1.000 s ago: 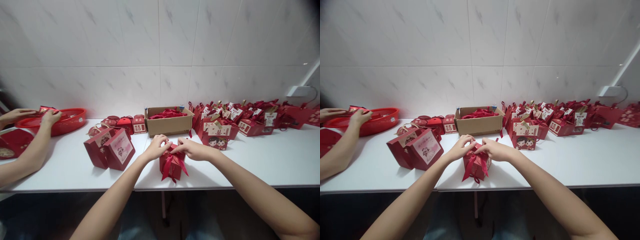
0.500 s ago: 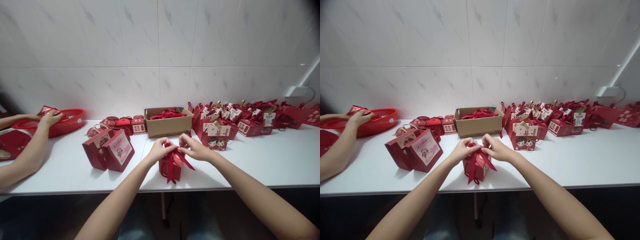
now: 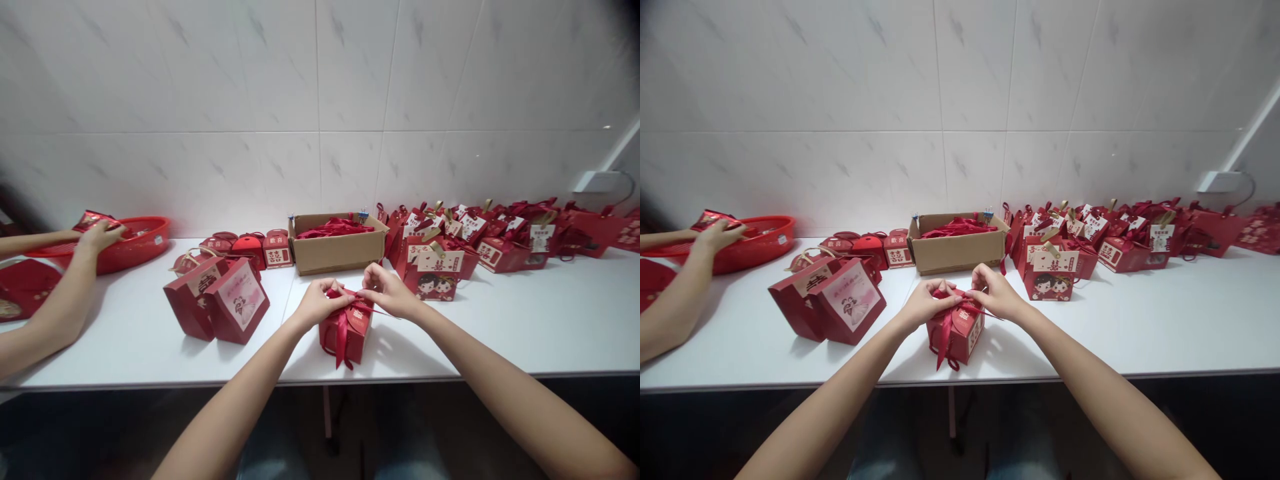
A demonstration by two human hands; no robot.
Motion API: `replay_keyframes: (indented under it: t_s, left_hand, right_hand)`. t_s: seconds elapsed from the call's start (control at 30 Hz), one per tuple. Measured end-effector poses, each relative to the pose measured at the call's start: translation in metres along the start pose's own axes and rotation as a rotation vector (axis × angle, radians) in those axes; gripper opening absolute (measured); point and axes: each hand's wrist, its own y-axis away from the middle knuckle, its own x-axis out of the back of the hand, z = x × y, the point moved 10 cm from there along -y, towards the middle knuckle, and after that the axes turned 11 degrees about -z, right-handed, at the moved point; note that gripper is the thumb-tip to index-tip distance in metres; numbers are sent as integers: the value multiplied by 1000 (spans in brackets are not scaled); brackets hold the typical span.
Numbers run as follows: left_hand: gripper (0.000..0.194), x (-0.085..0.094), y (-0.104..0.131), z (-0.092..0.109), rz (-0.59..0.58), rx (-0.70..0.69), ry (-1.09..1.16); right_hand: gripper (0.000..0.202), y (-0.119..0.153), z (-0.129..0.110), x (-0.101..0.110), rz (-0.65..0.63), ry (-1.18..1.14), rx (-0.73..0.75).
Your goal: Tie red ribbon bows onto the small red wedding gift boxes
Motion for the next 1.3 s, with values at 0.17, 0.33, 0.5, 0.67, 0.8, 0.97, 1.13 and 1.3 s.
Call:
replay_keyframes:
  t_s: [0.17, 0.33, 0.5, 0.67, 0.8, 0.97, 1.13, 1.3]
  left_hand:
    - [42, -3, 1, -1, -25, 6, 6]
    - [46, -2, 0, -2, -21, 22, -6]
    - [46, -3, -1, -1, -27, 37, -28]
    - [46, -3, 0, 0, -24, 39, -39]
    - [46, -4, 0, -1, -26, 41, -29]
    - [48, -5, 0, -3, -24, 52, -4]
    - [51, -6, -3, -5, -9, 40, 9]
    - [52, -4, -3, -9, 11, 35, 3]
  right_hand:
    - [20, 2, 6, 1, 13, -17, -4]
    - [21, 1, 14, 4, 38, -76, -16]
    - [29, -3, 25, 7, 77, -213, -62]
    - [38, -4, 35, 8, 77, -325, -134]
    - [40, -2, 35, 10, 74, -344, -115]
    - [44, 1, 33, 12, 70, -370, -95]
    - [49, 2, 29, 15, 72, -425, -72]
    - [51, 5, 29, 17, 88, -347, -77]
